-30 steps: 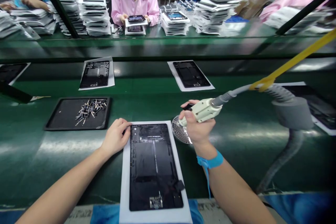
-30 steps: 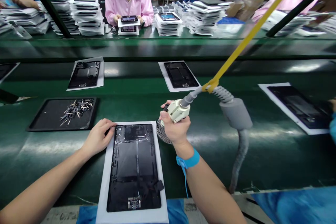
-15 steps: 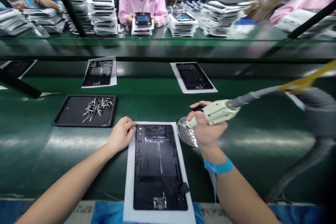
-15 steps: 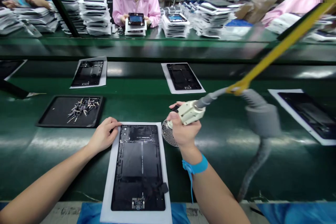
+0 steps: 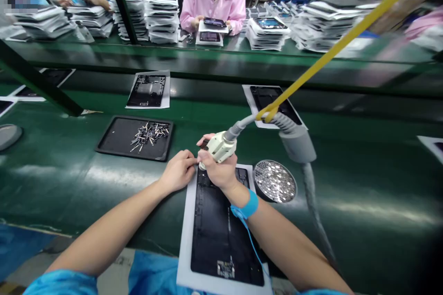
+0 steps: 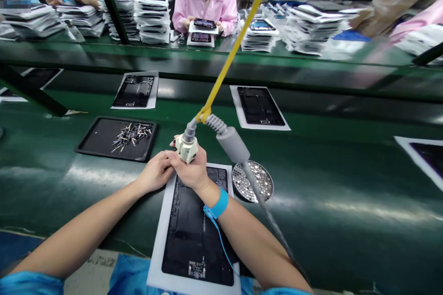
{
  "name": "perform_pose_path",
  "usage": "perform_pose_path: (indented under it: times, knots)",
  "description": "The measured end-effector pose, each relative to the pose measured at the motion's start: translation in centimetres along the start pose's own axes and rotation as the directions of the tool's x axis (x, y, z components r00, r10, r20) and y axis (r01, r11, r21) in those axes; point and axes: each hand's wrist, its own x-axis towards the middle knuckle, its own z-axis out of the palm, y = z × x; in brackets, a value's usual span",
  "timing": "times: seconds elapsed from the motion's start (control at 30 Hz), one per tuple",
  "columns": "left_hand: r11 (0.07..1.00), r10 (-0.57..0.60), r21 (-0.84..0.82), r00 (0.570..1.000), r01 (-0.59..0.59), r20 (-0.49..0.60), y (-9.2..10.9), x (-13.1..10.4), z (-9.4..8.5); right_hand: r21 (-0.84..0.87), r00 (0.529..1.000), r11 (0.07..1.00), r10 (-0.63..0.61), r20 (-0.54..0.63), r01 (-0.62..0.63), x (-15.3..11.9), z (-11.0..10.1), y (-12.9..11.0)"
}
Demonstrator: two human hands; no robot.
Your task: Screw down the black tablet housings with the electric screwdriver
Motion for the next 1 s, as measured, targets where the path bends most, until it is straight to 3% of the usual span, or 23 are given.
perform_pose_path:
  times: [0.53,0.7,0.83,1.0]
  knots:
    - [0.999,-0.019,0.043,1.000,0.019,-0.004,-0.1,0.1,0.4,-0.074,0.999,0.996,0.049,-0.013,-0.050,-0.3,0.5,0.9]
    - [1.000,-0.001,0.011,1.000,0.001,-0.028,-0.5,0.0,0.2,-0.011,1.000,1.000,0.012,0.002,-0.012,0.0,0.5,0.6]
    - [0.993,0.043,0.111,0.996,-0.034,-0.080,0.4,1.0,-0.3,0.086,0.997,0.996,0.033,-0.077,-0.027,0.8,-2.0,-1.7]
    - [0.952,0.106,0.278,0.989,-0.130,0.102,2.2,4.2,0.3,-0.009,0.956,0.998,-0.066,-0.285,0.066,0.8,-8.8,-4.4]
